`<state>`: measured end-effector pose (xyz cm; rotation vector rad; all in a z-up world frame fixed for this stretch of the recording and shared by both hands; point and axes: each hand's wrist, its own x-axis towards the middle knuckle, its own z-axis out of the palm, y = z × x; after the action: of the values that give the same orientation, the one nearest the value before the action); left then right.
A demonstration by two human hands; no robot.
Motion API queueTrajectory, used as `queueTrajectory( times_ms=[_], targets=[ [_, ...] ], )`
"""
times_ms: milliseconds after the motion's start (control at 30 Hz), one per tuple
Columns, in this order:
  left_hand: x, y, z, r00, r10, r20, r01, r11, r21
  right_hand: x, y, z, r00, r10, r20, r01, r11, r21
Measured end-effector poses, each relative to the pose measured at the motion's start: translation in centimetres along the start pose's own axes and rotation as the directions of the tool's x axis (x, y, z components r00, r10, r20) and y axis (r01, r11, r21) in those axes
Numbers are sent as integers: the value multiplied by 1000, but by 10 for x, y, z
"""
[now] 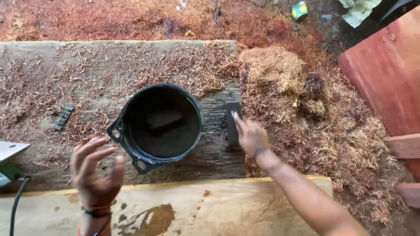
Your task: The person sharpens a small metal blade on a wet sharpening stone. They repeatedly dip the blade into a bucket of water and rub it against the stone, occasionally flipping the blade to sharpen the other side.
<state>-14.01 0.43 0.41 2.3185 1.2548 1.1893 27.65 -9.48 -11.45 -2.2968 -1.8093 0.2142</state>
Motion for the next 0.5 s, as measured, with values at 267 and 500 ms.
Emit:
queueTrajectory(
  times_ms=[267,500],
  targets=[
    [-87,-126,-15,955,-290,-61,296,926,236,35,16,22,989,-11,-146,9,1000,-14],
    [-124,-141,-14,931,-363,-34,341,833,435,4,10,16,998,-6,65,3,999,47]
  ],
)
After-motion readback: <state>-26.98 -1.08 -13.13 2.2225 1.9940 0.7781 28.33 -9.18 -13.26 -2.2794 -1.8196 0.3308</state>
